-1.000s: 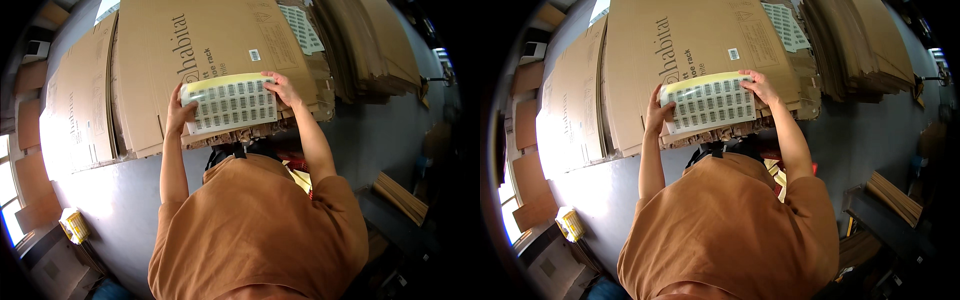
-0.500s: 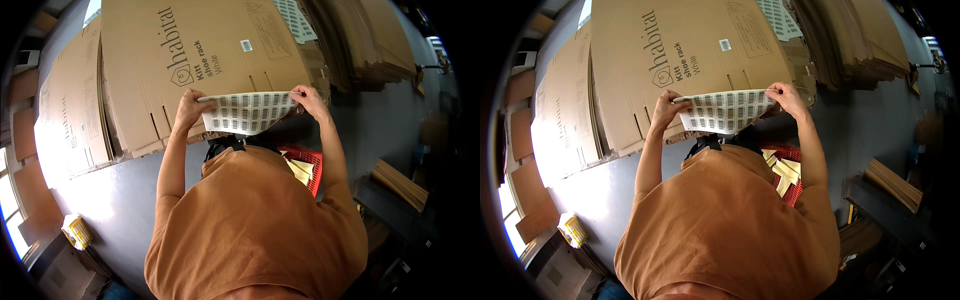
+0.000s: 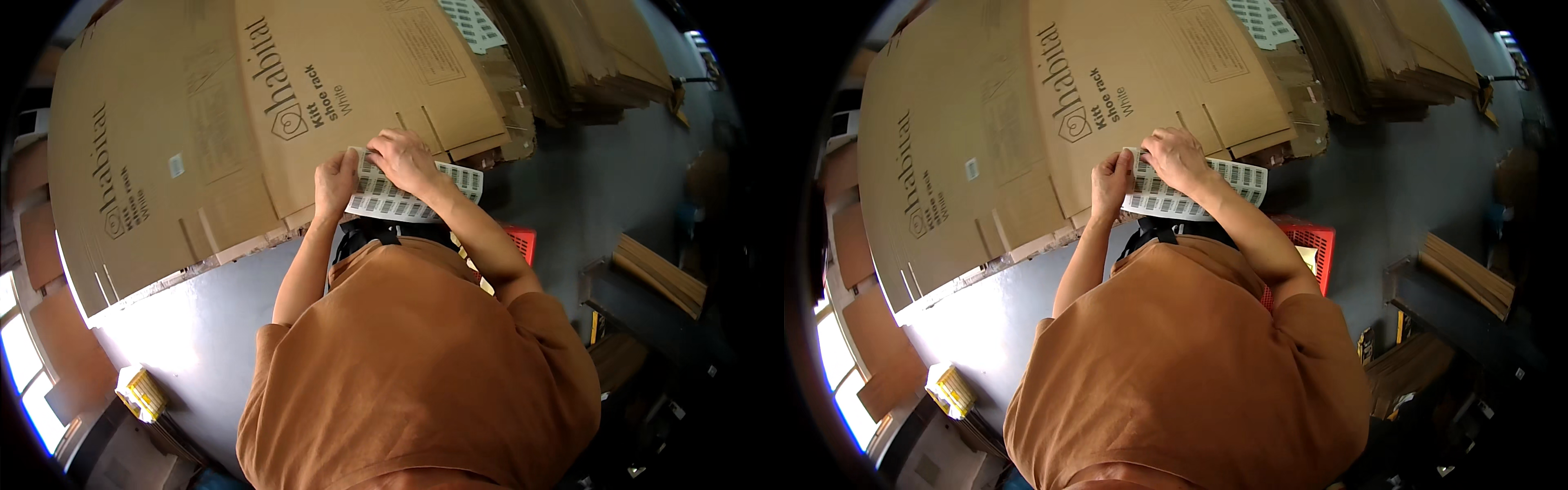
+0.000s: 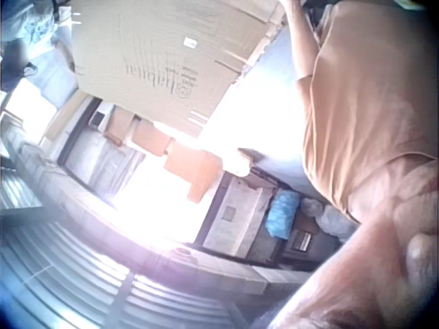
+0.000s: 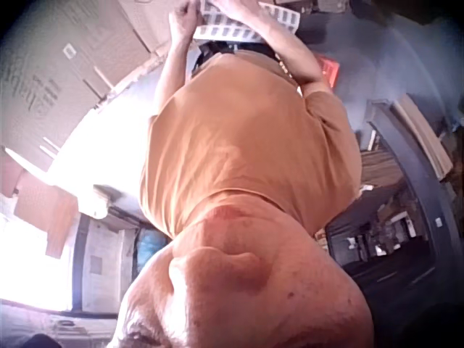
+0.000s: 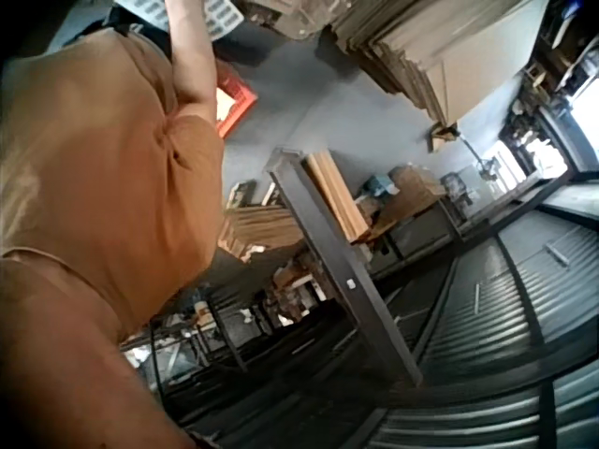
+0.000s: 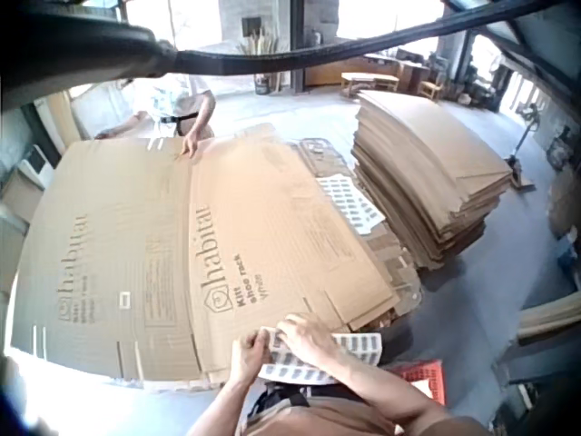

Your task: The person applies barcode stickers to large cardboard boxes labeled 'habitat'. They peel individual stickers from a sheet and press them onto the top surface of the boxes. The person also moves a red plastic crate and handles yellow paper sheets during the process.

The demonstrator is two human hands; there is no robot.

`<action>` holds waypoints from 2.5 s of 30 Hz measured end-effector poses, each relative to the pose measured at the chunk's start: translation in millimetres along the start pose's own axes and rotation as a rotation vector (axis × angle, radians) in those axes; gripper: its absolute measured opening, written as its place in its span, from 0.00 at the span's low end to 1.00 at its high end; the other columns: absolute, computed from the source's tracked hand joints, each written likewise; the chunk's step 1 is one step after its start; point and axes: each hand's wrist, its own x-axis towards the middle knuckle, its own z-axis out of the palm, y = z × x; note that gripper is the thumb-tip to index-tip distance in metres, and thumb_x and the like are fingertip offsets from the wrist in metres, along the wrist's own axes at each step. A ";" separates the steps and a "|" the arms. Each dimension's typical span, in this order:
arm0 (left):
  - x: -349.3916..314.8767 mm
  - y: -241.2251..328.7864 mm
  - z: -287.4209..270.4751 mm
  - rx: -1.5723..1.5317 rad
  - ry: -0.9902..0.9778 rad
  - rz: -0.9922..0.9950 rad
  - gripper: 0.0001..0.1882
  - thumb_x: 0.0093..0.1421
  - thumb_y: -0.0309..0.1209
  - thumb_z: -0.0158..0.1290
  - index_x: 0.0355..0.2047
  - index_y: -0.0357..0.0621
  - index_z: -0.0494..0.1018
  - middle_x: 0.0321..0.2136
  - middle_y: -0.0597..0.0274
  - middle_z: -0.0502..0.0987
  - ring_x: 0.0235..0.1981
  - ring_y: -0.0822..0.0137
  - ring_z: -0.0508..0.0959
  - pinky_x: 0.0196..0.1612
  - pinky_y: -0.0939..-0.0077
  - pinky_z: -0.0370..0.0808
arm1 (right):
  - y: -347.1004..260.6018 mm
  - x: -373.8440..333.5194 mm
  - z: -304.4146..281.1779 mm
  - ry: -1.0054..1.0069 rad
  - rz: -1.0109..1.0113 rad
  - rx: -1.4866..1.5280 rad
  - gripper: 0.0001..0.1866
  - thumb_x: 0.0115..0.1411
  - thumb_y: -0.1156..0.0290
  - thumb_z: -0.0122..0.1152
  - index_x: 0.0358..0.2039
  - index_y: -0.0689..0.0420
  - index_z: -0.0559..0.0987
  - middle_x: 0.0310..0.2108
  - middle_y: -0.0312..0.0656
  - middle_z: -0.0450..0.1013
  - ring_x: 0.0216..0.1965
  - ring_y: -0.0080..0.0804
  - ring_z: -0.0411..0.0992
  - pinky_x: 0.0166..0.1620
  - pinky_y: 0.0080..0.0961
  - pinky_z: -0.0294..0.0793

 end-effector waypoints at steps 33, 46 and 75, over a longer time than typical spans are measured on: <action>-31.5 -34.6 -25.8 -0.092 0.216 -0.024 0.23 0.62 0.40 0.48 0.18 0.32 0.69 0.09 0.58 0.66 0.11 0.70 0.68 0.18 0.68 0.66 | -57.7 -9.3 17.3 -0.036 -0.151 0.008 0.05 0.52 0.73 0.65 0.26 0.58 0.76 0.30 0.40 0.72 0.35 0.43 0.72 0.40 0.37 0.70; -78.9 -86.1 -109.1 -0.110 0.387 -0.173 0.22 0.63 0.41 0.49 0.27 0.30 0.75 0.10 0.62 0.67 0.13 0.74 0.68 0.18 0.70 0.66 | -140.9 4.5 53.5 -0.165 -0.190 0.296 0.06 0.53 0.75 0.65 0.27 0.60 0.76 0.29 0.43 0.73 0.32 0.42 0.73 0.36 0.35 0.72; -227.3 -170.6 -368.9 0.083 0.350 -0.043 0.09 0.62 0.30 0.51 0.38 0.40 0.77 0.28 0.46 0.79 0.30 0.47 0.80 0.34 0.64 0.76 | -405.6 30.2 241.9 -0.427 0.375 1.212 0.06 0.60 0.72 0.62 0.31 0.62 0.79 0.21 0.28 0.68 0.22 0.12 0.61 0.26 0.12 0.58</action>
